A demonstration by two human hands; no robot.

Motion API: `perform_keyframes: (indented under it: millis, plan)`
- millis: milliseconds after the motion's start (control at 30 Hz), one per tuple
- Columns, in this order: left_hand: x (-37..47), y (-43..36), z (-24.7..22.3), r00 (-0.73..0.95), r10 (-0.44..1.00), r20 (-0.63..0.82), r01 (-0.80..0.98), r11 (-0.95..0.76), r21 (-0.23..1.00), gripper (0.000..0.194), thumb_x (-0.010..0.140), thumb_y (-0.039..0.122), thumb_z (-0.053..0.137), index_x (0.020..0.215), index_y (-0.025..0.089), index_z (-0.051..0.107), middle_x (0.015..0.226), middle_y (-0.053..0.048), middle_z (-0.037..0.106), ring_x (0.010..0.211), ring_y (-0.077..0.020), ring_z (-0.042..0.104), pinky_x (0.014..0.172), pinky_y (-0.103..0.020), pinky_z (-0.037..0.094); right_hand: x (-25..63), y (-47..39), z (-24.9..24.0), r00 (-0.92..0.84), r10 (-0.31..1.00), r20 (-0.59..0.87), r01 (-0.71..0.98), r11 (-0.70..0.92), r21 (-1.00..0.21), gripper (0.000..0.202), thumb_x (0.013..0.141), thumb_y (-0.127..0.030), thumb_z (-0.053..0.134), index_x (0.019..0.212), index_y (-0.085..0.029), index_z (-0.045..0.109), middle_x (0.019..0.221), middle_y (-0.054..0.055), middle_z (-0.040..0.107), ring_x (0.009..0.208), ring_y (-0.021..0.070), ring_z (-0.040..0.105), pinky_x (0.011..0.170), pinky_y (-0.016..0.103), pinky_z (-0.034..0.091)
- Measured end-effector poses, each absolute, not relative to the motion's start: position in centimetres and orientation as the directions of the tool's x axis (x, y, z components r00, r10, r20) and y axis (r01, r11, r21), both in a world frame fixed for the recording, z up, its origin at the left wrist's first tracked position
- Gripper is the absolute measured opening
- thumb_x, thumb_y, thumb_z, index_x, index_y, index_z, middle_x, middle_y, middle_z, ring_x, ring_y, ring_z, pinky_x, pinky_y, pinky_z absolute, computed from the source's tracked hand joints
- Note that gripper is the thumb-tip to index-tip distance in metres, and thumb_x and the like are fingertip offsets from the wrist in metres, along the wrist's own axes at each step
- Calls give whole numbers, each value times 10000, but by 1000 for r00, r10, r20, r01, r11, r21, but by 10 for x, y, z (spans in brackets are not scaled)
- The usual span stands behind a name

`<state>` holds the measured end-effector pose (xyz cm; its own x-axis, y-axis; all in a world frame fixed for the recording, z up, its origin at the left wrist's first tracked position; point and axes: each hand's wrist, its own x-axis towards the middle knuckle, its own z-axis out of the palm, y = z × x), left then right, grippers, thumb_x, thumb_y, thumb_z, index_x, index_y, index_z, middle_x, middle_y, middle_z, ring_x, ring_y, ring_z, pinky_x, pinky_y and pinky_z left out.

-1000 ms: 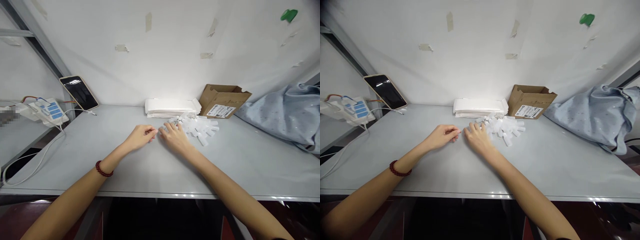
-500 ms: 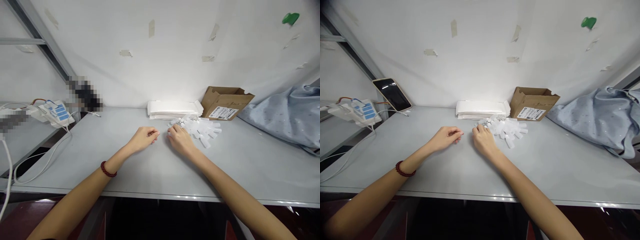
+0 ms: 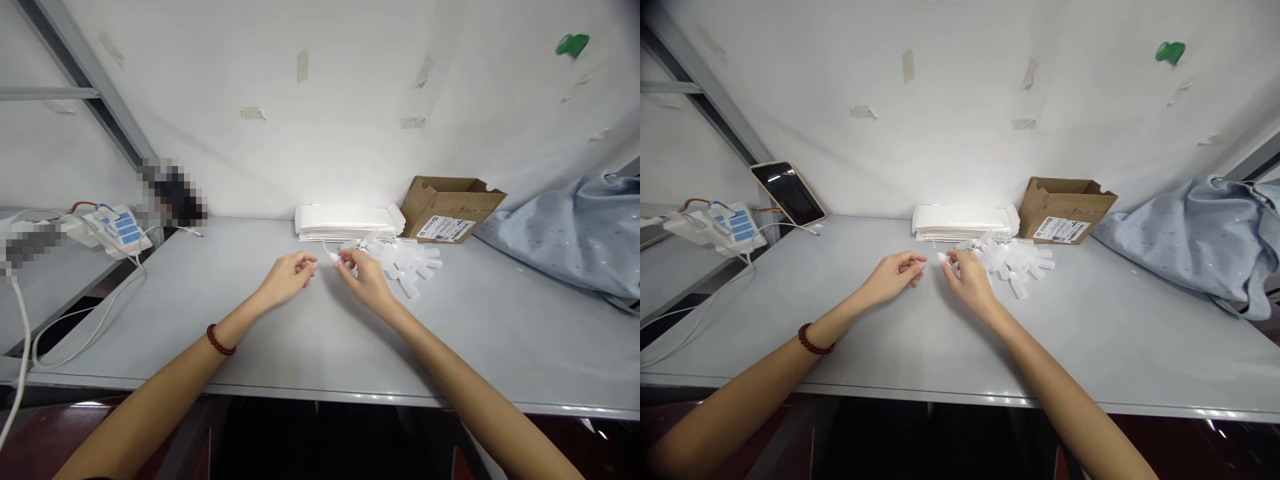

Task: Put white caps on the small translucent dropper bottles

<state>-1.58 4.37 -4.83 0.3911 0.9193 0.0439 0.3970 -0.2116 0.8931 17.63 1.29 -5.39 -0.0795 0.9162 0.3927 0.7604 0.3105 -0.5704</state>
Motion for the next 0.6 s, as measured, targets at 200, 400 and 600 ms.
perform_keyframes:
  millis: [200,400,600]
  plan:
    - [-21,48,-38,346,936,69,124,-118,985,515,826,390,600,1277,150,545,1022,-92,617,821,-173,613,617,-288,517,172,1,-41,-101,938,331,547,330,-769,262,895,-331,516,1005,-151,672,923,74,707,808,184,605,650,288,441]
    - [-23,46,-31,314,948,46,37,-60,998,342,795,407,660,994,132,693,904,-58,632,723,-126,561,603,-264,491,168,-4,-34,-138,972,191,398,232,-888,291,906,-365,512,1035,-168,683,962,66,717,868,187,634,717,297,456]
    - [-24,46,-31,272,962,22,4,-24,1000,318,762,424,694,897,137,702,835,-36,625,662,-109,542,581,-251,459,168,-5,-36,-168,972,164,336,212,-918,300,898,-387,523,1031,-175,689,964,67,711,881,195,636,770,322,468]
